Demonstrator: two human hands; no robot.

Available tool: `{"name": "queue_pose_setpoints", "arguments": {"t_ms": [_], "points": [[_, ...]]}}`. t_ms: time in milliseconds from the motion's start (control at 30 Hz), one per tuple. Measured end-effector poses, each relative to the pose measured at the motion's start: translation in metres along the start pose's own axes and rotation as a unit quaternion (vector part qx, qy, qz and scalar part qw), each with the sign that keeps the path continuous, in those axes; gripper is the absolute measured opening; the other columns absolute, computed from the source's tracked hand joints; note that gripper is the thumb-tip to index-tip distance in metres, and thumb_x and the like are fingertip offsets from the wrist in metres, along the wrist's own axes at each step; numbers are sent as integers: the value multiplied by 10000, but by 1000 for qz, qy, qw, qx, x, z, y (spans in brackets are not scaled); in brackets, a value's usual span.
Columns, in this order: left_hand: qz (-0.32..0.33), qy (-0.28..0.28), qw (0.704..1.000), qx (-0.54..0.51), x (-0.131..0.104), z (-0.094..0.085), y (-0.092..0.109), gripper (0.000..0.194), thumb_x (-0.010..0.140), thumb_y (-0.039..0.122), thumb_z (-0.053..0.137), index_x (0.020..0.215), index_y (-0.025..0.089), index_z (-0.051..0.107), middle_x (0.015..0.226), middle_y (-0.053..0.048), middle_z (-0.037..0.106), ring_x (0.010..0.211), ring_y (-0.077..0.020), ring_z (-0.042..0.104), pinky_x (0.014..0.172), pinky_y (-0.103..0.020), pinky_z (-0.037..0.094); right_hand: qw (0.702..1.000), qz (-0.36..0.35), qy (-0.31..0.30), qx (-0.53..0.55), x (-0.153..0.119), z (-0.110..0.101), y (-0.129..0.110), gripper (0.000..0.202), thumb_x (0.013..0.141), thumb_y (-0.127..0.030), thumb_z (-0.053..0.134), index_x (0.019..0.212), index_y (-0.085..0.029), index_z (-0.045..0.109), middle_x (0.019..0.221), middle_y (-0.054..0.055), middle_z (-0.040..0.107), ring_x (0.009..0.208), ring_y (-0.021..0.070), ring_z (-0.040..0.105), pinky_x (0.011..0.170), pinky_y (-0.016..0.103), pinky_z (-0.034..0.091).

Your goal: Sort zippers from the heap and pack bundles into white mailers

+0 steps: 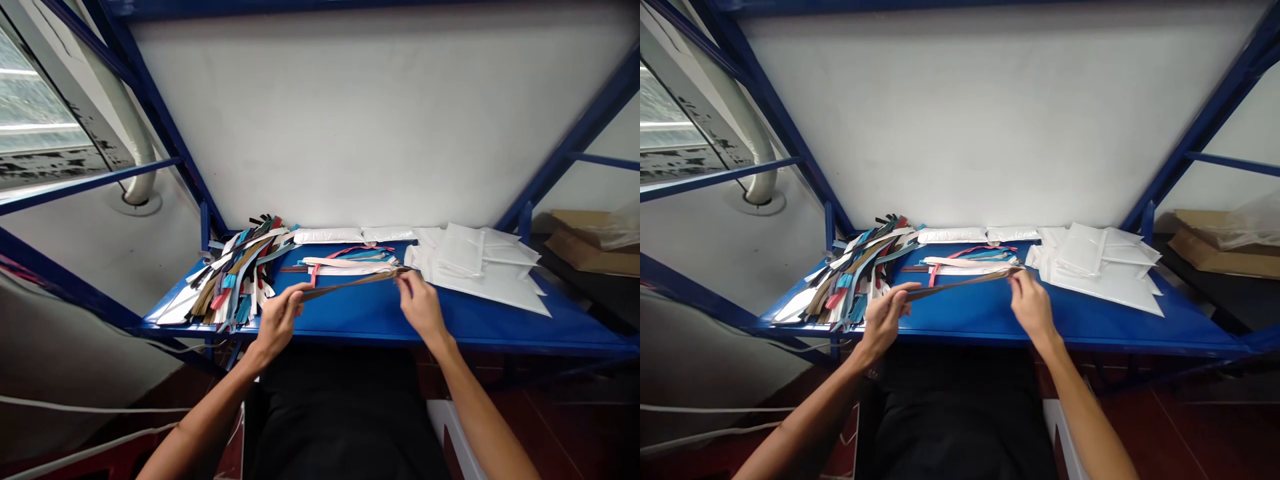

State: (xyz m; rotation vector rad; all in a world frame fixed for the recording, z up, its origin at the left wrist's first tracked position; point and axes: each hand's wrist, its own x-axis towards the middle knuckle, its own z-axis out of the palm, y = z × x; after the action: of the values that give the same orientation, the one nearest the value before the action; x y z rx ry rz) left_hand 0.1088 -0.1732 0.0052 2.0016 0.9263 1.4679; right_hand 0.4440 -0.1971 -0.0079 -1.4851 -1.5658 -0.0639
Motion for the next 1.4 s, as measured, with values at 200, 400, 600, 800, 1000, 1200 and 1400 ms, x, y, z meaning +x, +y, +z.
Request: {"name": "queue_pose_setpoints", "arguments": {"t_ms": [200, 400, 600, 800, 1000, 1200, 1400], "points": [[-87, -49, 991, 88, 16, -15, -22, 428, 1115, 500, 485, 1174, 194, 778, 692, -5, 649, 625, -156, 631, 642, -261, 537, 921, 214, -11, 326, 4, -14, 11, 388, 891, -591, 797, 907, -236, 644, 820, 33, 671, 599, 152, 552, 462, 250, 387], [17, -192, 964, 182, 9, 5, -30, 388, 1086, 456, 582, 1433, 291, 638, 1501, -106, 619, 1390, -293, 608, 1146, -455, 528, 780, 284, -129, 542, -10, -1, -34, 426, 790, -521, 928, 861, -217, 638, 888, 22, 652, 600, 95, 501, 405, 184, 300], [81, -257, 943, 193, 3, 27, -16, 423, 1106, 398, 560, 1510, 280, 524, 1487, -123, 626, 1380, -303, 595, 1157, -518, 515, 925, 182, -136, 305, -14, 6, -21, 421, 934, -634, 751, 988, -219, 700, 848, 45, 697, 607, 146, 576, 535, 273, 476], [155, -295, 924, 190, 2, 70, -5, 396, 1071, 323, 626, 1450, 223, 563, 1339, -138, 671, 1232, -301, 653, 1030, -473, 572, 954, 14, -299, 25, -19, -34, -12, 402, 889, -574, 817, 1172, -304, 727, 1086, 32, 726, 782, 205, 666, 665, 311, 513], [252, -333, 891, 177, 6, 107, 8, 765, 980, 566, 721, 1610, 234, 443, 1562, -184, 562, 1416, -366, 550, 1146, -530, 483, 942, 45, -332, 16, -28, -36, -10, 309, 938, -436, 757, 1207, -293, 708, 926, 9, 725, 773, 215, 694, 679, 307, 515], [238, -274, 908, 207, -22, 112, -1, 242, 1102, 339, 576, 1285, 226, 686, 1278, -105, 736, 1206, -255, 686, 1020, -406, 525, 935, 151, -278, 163, -24, -40, -15, 341, 1081, -510, 511, 1094, -224, 696, 868, 35, 752, 643, 166, 633, 640, 300, 511], [232, -294, 900, 224, -21, 97, 3, 567, 973, 592, 712, 1361, 185, 639, 1188, -111, 732, 1149, -294, 700, 1210, -582, 443, 915, 173, -336, 141, -28, -33, -22, 586, 1094, -649, 433, 794, -216, 689, 603, -8, 635, 514, 146, 563, 526, 263, 446]]}}
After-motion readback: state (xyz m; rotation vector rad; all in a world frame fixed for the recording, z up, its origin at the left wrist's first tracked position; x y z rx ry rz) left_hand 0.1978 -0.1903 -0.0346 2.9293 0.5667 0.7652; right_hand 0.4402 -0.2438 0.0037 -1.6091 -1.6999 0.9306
